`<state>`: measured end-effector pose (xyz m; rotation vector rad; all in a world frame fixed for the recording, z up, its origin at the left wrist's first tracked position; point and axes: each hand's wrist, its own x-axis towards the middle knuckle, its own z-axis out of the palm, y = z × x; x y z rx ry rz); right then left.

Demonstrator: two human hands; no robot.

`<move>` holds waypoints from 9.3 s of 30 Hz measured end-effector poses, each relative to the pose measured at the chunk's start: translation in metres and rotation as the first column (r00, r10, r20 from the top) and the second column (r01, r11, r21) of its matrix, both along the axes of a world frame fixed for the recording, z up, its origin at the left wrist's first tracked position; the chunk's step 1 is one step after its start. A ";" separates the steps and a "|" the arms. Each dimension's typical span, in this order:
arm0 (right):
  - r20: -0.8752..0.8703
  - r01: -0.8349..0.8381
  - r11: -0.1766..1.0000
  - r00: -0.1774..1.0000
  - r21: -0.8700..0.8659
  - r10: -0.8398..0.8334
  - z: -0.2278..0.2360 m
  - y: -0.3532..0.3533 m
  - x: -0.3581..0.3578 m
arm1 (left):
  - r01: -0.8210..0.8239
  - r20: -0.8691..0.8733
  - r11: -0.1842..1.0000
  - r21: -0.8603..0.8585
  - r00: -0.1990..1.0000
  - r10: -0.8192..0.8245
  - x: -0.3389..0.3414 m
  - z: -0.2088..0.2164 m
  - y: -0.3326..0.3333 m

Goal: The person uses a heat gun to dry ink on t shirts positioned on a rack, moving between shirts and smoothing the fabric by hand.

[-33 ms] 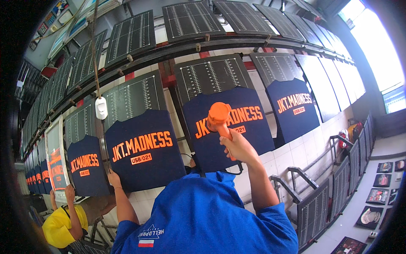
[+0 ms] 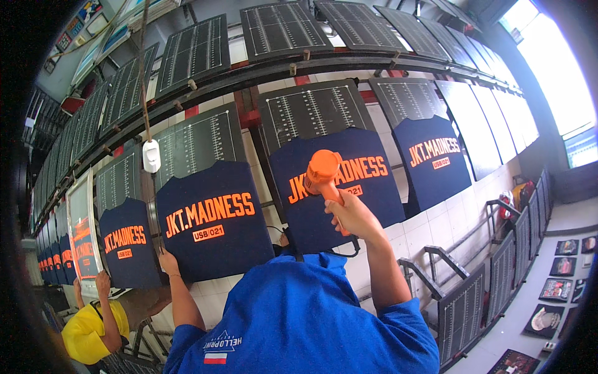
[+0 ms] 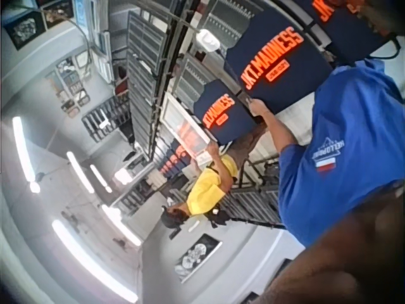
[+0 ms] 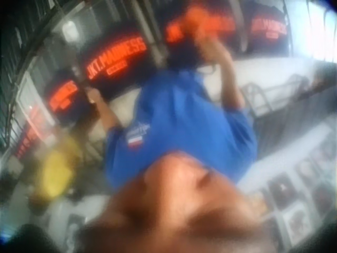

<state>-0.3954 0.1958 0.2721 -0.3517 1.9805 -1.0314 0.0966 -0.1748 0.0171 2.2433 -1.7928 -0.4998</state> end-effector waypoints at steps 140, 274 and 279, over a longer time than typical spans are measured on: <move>0.056 -0.197 0.975 0.980 0.104 0.192 0.004 -0.035 0.019 | -0.102 -0.052 0.995 0.009 0.993 0.103 -0.025 0.029 0.015; 0.093 0.187 0.980 0.979 -0.068 -0.181 -0.008 -0.118 0.196 | -0.762 -0.490 0.600 0.243 0.437 0.754 0.245 0.009 -0.100; 0.107 0.170 0.983 0.981 -0.073 -0.162 -0.008 -0.112 0.196 | -0.752 -0.500 0.611 0.247 0.441 0.745 0.248 0.005 -0.101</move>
